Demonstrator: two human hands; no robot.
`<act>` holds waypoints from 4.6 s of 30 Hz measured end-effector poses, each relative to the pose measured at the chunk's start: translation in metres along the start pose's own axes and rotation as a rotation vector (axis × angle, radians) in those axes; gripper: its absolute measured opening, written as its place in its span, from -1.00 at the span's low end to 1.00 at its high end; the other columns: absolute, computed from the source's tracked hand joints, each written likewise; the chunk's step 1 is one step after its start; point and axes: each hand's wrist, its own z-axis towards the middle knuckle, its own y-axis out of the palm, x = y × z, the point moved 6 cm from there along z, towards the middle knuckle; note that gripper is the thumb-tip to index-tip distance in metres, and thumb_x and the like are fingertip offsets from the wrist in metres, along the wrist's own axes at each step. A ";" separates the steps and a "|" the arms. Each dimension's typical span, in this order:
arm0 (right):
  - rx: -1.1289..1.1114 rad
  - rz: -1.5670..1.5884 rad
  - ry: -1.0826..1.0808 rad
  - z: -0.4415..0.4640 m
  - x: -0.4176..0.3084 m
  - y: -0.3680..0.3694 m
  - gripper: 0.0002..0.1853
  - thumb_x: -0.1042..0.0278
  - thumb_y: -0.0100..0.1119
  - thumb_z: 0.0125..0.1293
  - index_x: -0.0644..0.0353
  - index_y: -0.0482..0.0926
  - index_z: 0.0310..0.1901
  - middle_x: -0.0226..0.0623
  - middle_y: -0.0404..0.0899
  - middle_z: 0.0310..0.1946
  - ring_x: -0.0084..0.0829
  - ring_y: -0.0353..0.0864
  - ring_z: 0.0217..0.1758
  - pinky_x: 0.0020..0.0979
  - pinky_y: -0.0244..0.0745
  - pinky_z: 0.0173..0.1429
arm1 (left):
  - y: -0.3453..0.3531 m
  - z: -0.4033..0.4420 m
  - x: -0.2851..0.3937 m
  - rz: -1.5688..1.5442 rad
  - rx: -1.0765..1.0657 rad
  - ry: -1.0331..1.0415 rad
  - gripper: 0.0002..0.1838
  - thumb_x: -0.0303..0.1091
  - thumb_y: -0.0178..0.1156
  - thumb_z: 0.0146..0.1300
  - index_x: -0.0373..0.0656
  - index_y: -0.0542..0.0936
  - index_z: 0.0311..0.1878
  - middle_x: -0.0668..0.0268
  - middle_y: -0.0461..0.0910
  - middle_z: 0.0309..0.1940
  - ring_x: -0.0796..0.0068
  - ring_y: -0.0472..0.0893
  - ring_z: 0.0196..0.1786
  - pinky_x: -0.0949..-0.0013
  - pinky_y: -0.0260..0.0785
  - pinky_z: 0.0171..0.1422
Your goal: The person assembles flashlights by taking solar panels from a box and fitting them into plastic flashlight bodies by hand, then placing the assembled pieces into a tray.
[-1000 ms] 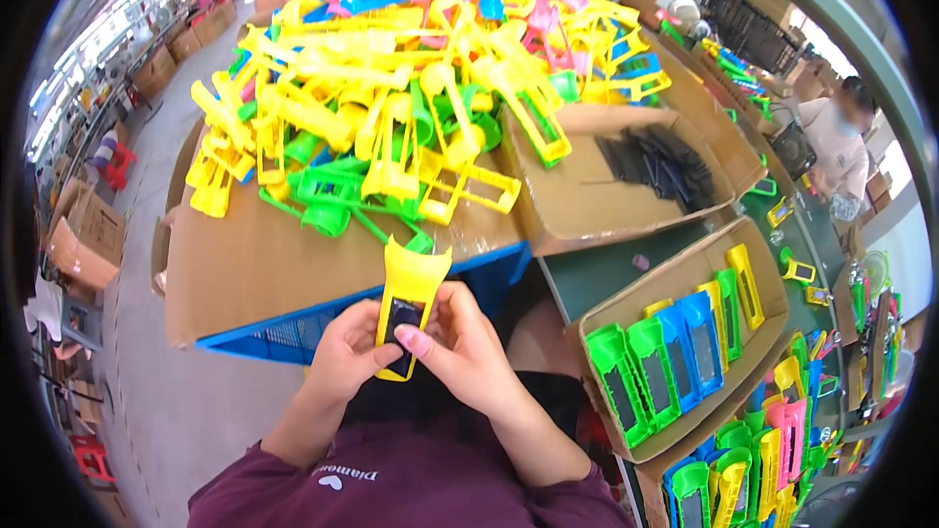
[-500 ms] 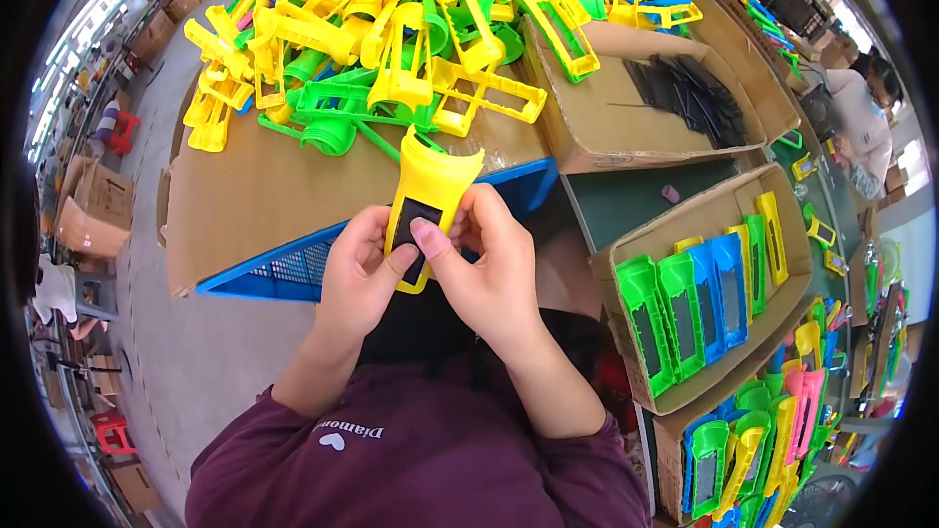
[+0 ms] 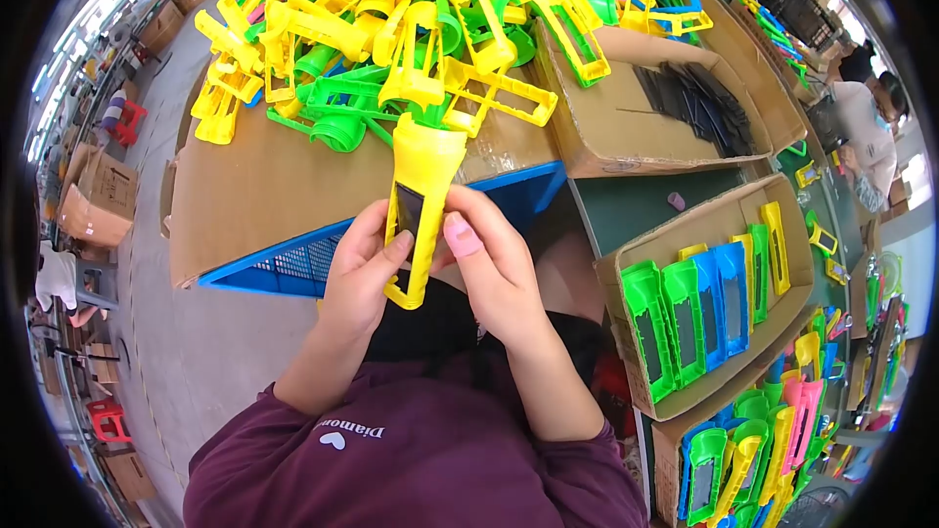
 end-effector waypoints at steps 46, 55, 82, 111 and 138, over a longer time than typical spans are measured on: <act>0.197 -0.740 -0.093 -0.030 -0.012 0.013 -0.85 0.47 0.24 0.19 0.26 0.44 -0.33 -0.31 0.53 -0.51 -0.53 0.60 -0.51 -0.55 0.50 -0.44 | 0.011 0.000 -0.008 0.122 0.018 0.144 -0.73 -0.20 -0.09 0.43 -0.22 0.31 -0.02 0.39 0.40 -0.23 0.72 0.36 -0.21 0.60 0.26 -0.09; 0.163 -0.814 -0.139 -0.031 -0.017 0.017 -0.85 0.47 0.25 0.18 0.26 0.44 -0.32 -0.30 0.51 -0.55 -0.48 0.59 -0.53 -0.50 0.49 -0.45 | 0.006 -0.004 -0.013 0.216 0.053 0.207 -0.70 -0.16 -0.10 0.44 -0.23 0.31 -0.02 0.38 0.41 -0.23 0.71 0.37 -0.21 0.60 0.27 -0.10; 0.073 -0.179 0.027 -0.012 -0.004 -0.004 -0.72 0.50 0.24 0.21 0.26 0.31 -0.17 -0.38 0.48 -0.27 -0.67 0.45 -0.22 -0.58 0.41 -0.08 | 0.004 -0.011 -0.004 -0.045 -0.143 -0.128 -0.74 -0.50 0.16 0.25 -0.26 0.40 -0.02 0.34 0.51 -0.16 0.61 0.50 -0.06 0.49 0.35 0.09; 0.049 -0.202 0.192 -0.009 0.052 -0.008 -0.80 0.49 0.17 0.26 0.30 0.40 -0.13 -0.44 0.45 -0.32 -0.70 0.43 -0.25 -0.62 0.44 -0.15 | -0.024 0.006 -0.013 0.171 0.015 0.001 -0.64 -0.64 0.14 0.18 -0.31 0.35 0.06 0.29 0.53 -0.16 0.57 0.54 -0.10 0.47 0.38 0.05; -0.402 -0.684 -0.560 0.116 0.066 0.110 -0.74 0.29 0.26 0.07 0.17 0.42 -0.26 -0.20 0.46 -0.35 -0.13 0.48 -0.20 -0.19 0.40 -0.15 | -0.178 0.038 0.068 1.309 0.073 0.356 -0.71 -0.50 0.17 0.06 -0.21 0.47 -0.09 0.17 0.44 -0.08 0.21 0.45 0.03 0.32 0.31 0.09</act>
